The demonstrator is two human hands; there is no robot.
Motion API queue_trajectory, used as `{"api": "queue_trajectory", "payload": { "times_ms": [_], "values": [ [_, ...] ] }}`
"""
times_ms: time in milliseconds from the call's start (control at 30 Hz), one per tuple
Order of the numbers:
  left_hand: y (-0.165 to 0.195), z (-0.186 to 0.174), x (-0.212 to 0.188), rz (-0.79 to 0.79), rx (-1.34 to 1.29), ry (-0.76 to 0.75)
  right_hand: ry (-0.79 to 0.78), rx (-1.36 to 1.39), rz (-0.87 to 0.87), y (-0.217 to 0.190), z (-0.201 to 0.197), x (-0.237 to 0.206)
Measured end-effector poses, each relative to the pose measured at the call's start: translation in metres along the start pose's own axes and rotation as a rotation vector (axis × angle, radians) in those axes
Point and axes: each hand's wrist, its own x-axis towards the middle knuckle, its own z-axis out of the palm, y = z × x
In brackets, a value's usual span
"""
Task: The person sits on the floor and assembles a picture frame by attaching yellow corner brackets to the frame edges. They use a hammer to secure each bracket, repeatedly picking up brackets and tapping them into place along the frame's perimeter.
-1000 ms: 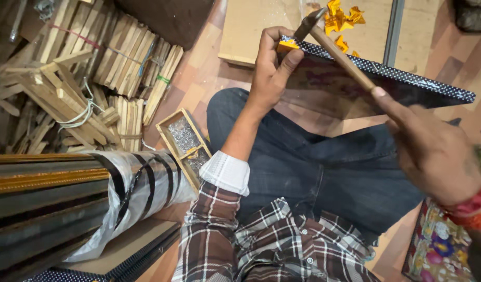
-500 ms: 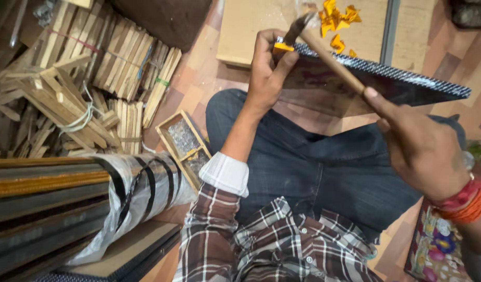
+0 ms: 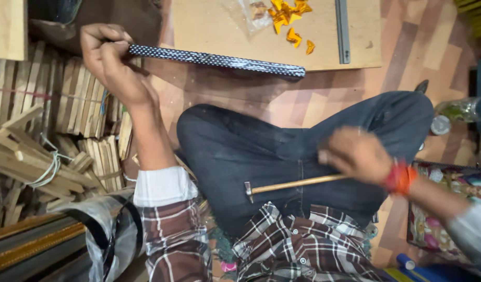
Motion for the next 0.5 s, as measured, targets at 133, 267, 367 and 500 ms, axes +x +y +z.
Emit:
{"api": "queue_trajectory", "payload": {
  "times_ms": [133,267,367,500],
  "values": [
    [0.030,0.037,-0.027,0.626,0.936,-0.185,0.190,-0.067,0.200,0.091,0.010,0.087],
    [0.048,0.095,-0.076,0.658,0.765,-0.573,0.283,-0.096,0.471,0.155,0.046,0.157],
    [0.057,0.116,-0.087,0.560,0.652,-0.807,0.386,-0.162,0.512,0.162,0.060,0.180],
    [0.065,0.117,-0.083,0.519,0.613,-0.762,0.610,0.267,0.370,0.144,0.039,0.181]
  ]
}}
